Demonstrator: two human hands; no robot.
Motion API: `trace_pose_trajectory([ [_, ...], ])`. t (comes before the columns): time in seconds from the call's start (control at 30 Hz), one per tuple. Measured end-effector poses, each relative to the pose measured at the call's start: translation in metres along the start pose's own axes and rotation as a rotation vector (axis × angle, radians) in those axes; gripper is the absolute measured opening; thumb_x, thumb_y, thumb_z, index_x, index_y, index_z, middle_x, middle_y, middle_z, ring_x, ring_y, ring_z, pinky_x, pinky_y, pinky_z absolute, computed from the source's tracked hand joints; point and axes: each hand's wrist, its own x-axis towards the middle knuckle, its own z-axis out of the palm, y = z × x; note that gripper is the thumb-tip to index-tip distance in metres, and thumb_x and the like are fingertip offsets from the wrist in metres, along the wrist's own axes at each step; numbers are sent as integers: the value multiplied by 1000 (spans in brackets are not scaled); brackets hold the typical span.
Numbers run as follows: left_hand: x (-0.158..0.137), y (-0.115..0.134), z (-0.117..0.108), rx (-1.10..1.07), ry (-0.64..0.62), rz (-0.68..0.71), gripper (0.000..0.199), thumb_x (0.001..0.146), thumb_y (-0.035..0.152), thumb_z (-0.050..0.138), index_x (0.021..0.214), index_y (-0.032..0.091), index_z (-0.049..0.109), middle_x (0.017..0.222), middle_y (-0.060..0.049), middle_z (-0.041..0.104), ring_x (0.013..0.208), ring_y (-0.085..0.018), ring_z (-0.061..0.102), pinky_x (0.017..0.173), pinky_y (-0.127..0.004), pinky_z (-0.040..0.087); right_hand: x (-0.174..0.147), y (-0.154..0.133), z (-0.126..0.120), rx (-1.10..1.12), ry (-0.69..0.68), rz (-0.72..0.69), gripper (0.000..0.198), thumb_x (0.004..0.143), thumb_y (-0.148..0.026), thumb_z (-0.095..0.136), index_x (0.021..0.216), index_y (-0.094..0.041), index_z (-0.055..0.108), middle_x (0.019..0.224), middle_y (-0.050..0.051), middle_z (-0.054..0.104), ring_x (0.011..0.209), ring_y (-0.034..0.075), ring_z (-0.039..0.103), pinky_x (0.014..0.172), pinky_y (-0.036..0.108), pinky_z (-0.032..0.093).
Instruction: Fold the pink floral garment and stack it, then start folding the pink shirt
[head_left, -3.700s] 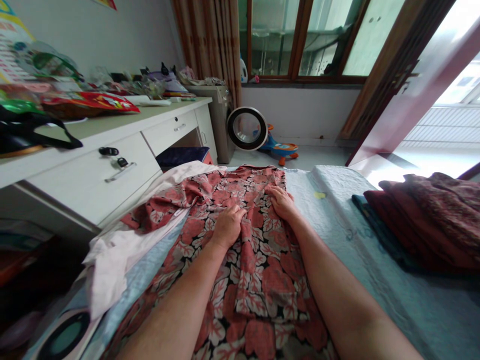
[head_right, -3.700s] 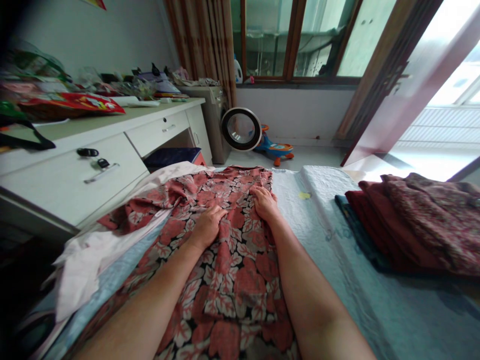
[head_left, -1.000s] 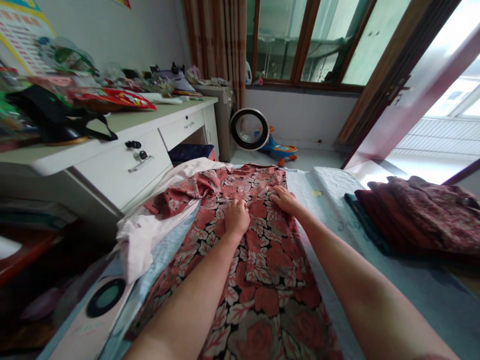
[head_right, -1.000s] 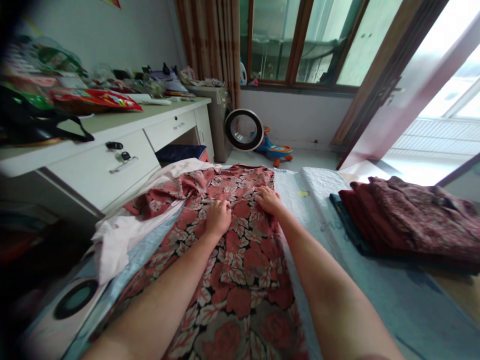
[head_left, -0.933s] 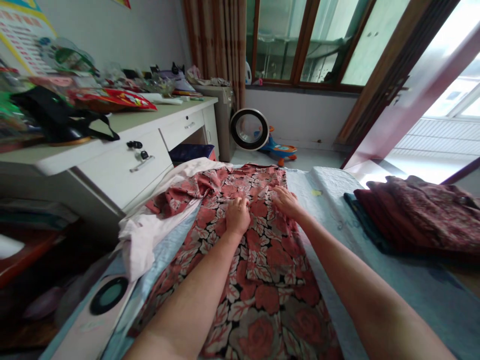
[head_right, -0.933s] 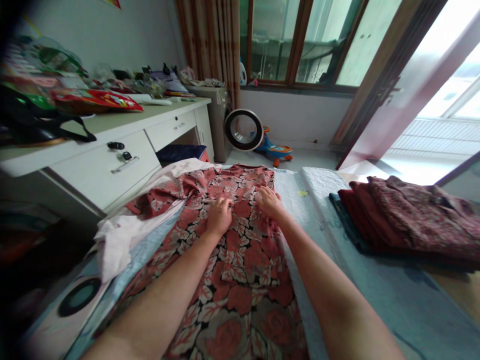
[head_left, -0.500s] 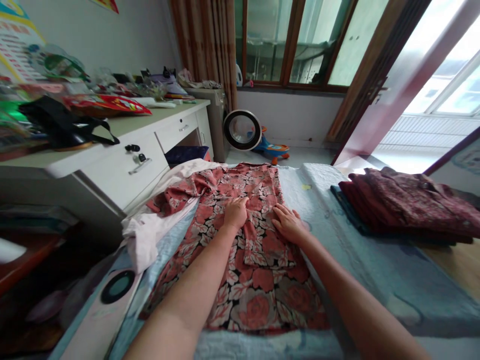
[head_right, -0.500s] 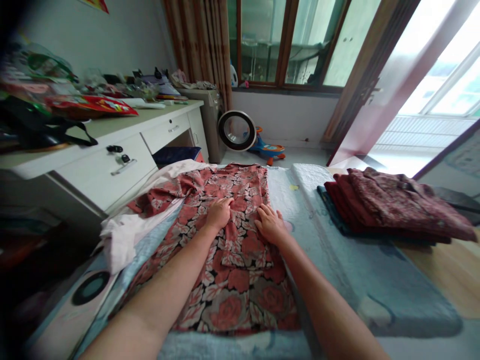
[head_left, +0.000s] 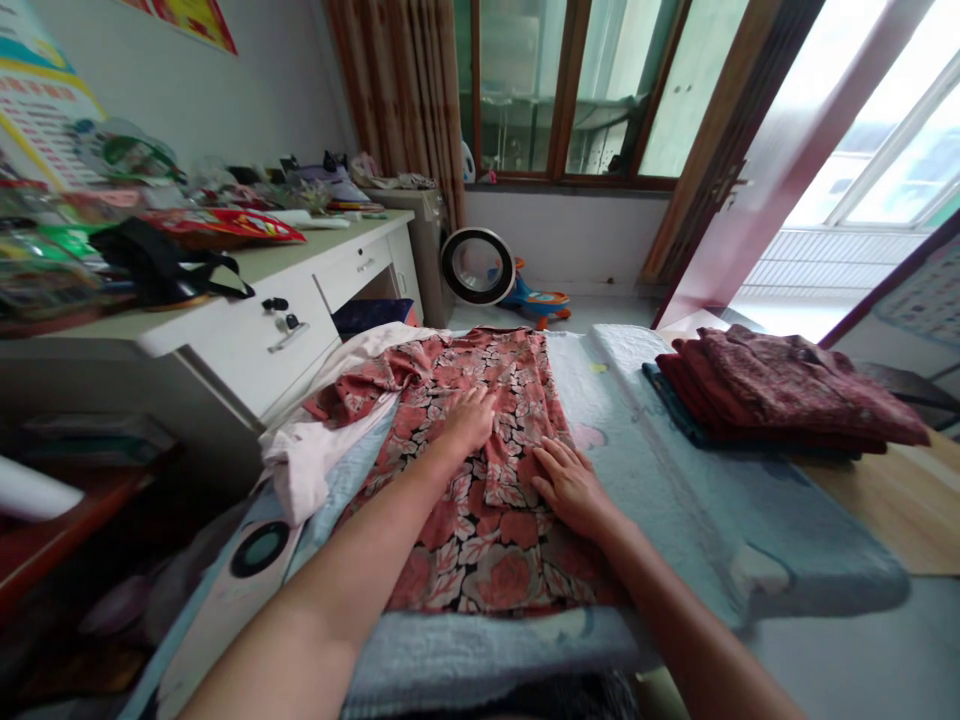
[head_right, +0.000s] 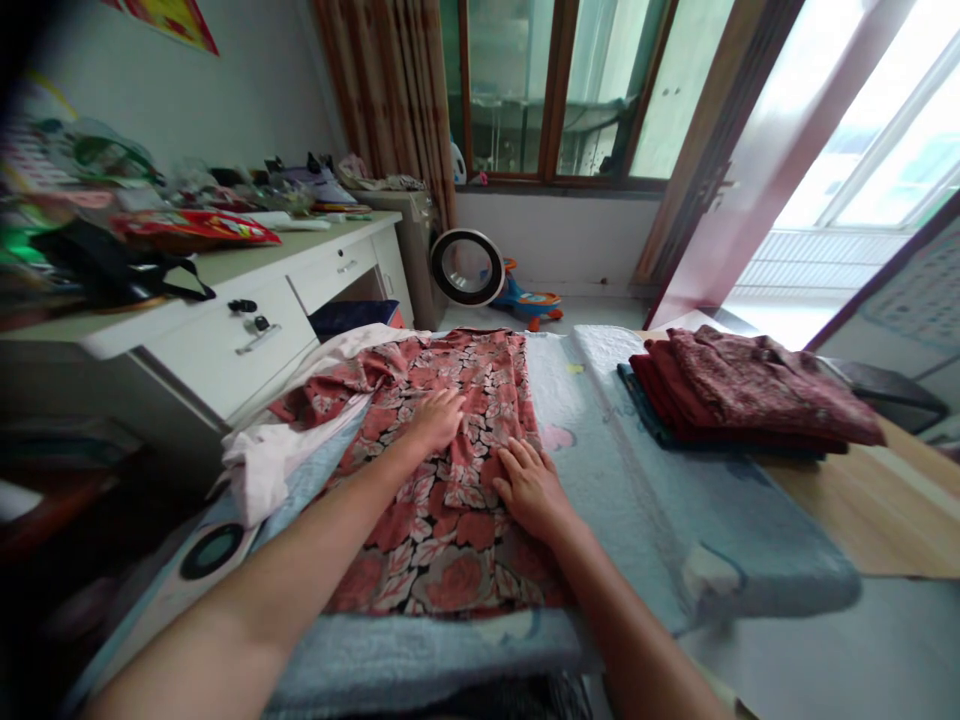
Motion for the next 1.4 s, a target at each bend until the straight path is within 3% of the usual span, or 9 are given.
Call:
trace_pose_trajectory([
  [0.17,-63,21,-4,8,-43,226,43,98,42,47,137,26,55,156,-8,44,145,-26,37,117,-49,32,-13,0,1,-3,12,-2,53,96,-32,46,148,-24,46,157,8,41,146,25,34,120,46,25],
  [0.27,-91,22,1,5,-131,272,49,98,45,47,143,26,49,156,-9,44,145,-25,37,117,-50,32,-17,3,6,-4,-25,-5,51,95,-29,46,146,-19,50,157,9,41,146,26,34,121,46,24],
  [0.4,-104,17,4,3,-105,256,53,98,41,50,147,23,45,159,-12,39,147,-24,34,119,-46,29,-20,3,6,-1,37,-18,48,92,-26,50,139,-18,56,153,10,47,143,26,37,119,44,27],
  [0.5,-109,15,3,-3,-66,259,48,97,35,51,142,20,50,155,-12,44,145,-24,38,120,-45,30,-22,-1,0,3,89,-32,41,90,-21,51,129,-21,63,142,9,57,132,24,48,114,39,34],
  [0.67,-117,8,-4,-77,-133,285,41,96,27,52,136,21,54,148,-9,53,138,-22,46,118,-42,35,-18,-5,-15,-15,-41,-67,33,89,-17,51,115,-21,70,121,9,67,115,24,59,104,35,41],
  [0.83,-103,-9,-15,-111,-93,191,34,92,21,54,125,19,62,138,-10,60,131,-23,52,115,-40,39,10,-9,-30,-1,-34,-174,26,92,-18,48,102,-20,72,106,8,71,101,21,64,94,31,46],
  [0.97,-85,-23,-23,-99,-45,138,31,90,17,53,117,17,66,130,-11,63,125,-24,56,113,-41,41,50,-18,-29,-18,11,-260,23,91,-15,49,103,-17,70,108,10,70,102,20,63,94,29,45],
  [1.17,-70,-58,-33,-79,103,-60,30,85,14,52,109,17,69,131,-12,61,124,-25,55,113,-40,41,107,-32,-4,-48,0,-247,29,93,-17,48,114,-16,67,121,12,67,114,22,59,101,31,42],
  [1.4,-77,-119,-49,205,201,-413,33,85,22,55,115,17,70,140,-16,51,133,-33,45,115,-45,34,113,-29,27,-19,47,-249,28,94,-24,52,116,-19,68,125,10,65,119,23,54,106,34,38],
])
